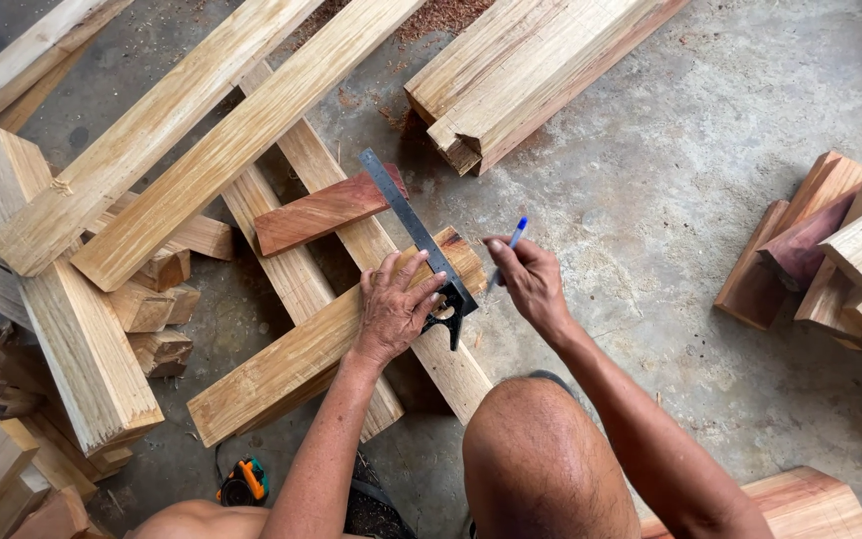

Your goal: Marking measurements on wooden planks using a combination square and a pen.

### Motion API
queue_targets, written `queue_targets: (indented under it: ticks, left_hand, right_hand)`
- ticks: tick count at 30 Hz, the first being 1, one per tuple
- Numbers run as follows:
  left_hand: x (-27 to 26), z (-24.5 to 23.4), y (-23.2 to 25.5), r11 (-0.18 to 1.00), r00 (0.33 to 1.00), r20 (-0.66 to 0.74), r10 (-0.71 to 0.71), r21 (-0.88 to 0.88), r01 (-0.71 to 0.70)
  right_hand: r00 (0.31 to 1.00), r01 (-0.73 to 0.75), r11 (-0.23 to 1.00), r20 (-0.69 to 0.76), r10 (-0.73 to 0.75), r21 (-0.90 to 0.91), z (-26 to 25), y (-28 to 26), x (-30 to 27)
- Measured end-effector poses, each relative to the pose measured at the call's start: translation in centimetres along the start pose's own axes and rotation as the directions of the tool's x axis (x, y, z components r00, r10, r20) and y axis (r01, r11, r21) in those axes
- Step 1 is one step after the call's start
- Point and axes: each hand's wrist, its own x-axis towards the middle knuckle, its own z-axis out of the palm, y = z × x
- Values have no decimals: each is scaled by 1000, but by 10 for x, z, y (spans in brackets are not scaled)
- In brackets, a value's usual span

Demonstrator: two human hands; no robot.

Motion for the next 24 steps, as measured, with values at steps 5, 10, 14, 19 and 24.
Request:
queue_targets:
  ticks: [5, 10, 14, 19, 24]
  left_hand:
    - [0, 3, -2, 999, 999, -31, 43, 19, -43]
    - [1, 1, 0, 999, 999, -34, 35, 19, -34]
    - [1, 3, -1, 999, 997, -53, 47, 25, -46]
    - [1, 3, -2, 999, 998, -53, 43, 15, -43]
    - [1, 4, -3, 999, 998, -44, 41, -2, -42]
  right_hand:
    - [890, 439, 898, 133, -437, 12, 8, -42, 17]
    - [948, 283, 957, 168, -270, -60, 24, -55, 28]
    - [960, 230, 968, 187, -208, -106, 28, -54, 35]
    - [960, 227, 972, 178, -214, -57, 26, -41, 37]
    - [962, 228, 971, 171, -213, -74, 22, -40, 32]
